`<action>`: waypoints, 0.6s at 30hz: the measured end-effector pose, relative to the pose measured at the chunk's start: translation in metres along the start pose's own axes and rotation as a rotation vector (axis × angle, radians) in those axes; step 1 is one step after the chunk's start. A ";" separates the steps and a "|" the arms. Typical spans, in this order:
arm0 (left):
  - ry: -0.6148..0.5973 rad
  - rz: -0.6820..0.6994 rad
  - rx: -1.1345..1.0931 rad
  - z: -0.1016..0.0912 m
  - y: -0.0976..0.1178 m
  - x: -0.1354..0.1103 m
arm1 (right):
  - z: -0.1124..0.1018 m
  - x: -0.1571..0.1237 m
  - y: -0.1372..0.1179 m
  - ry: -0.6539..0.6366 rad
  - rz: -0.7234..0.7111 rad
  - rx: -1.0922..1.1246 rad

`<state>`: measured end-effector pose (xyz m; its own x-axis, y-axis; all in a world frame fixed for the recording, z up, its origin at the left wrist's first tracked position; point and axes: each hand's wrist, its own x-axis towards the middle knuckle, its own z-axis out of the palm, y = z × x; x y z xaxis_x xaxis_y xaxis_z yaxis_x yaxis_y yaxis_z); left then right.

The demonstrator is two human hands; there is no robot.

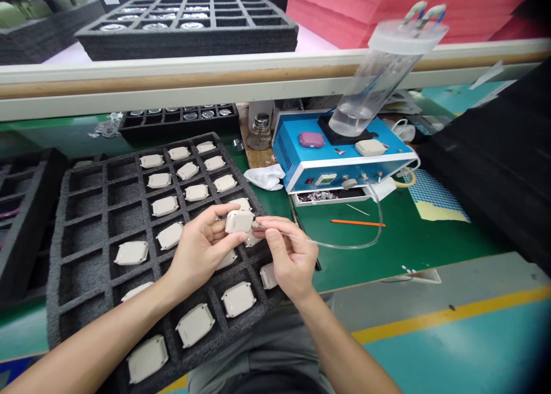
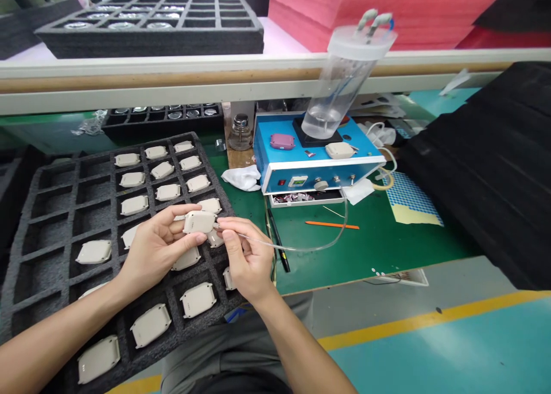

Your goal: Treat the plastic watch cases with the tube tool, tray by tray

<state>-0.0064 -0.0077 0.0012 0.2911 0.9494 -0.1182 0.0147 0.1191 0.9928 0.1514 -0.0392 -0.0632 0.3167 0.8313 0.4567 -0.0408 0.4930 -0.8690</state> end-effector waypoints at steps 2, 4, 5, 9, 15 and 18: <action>-0.009 0.009 -0.008 0.000 -0.001 0.000 | 0.000 -0.001 0.001 -0.003 0.002 0.002; -0.013 0.016 -0.010 0.000 -0.001 0.000 | -0.001 -0.001 0.001 -0.005 0.003 0.006; -0.015 0.018 -0.010 0.000 -0.001 0.000 | -0.001 -0.001 0.001 -0.006 0.003 0.009; -0.012 0.015 -0.011 0.000 -0.001 0.000 | -0.001 -0.001 0.001 -0.007 0.009 0.013; -0.010 0.008 -0.012 0.000 -0.002 0.000 | -0.001 -0.002 0.001 -0.008 0.010 0.007; -0.013 0.020 -0.013 -0.001 -0.003 0.000 | -0.001 -0.002 0.002 -0.013 0.013 0.020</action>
<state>-0.0072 -0.0075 -0.0019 0.3035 0.9478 -0.0978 -0.0036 0.1038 0.9946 0.1519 -0.0406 -0.0659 0.3035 0.8411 0.4476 -0.0636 0.4866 -0.8713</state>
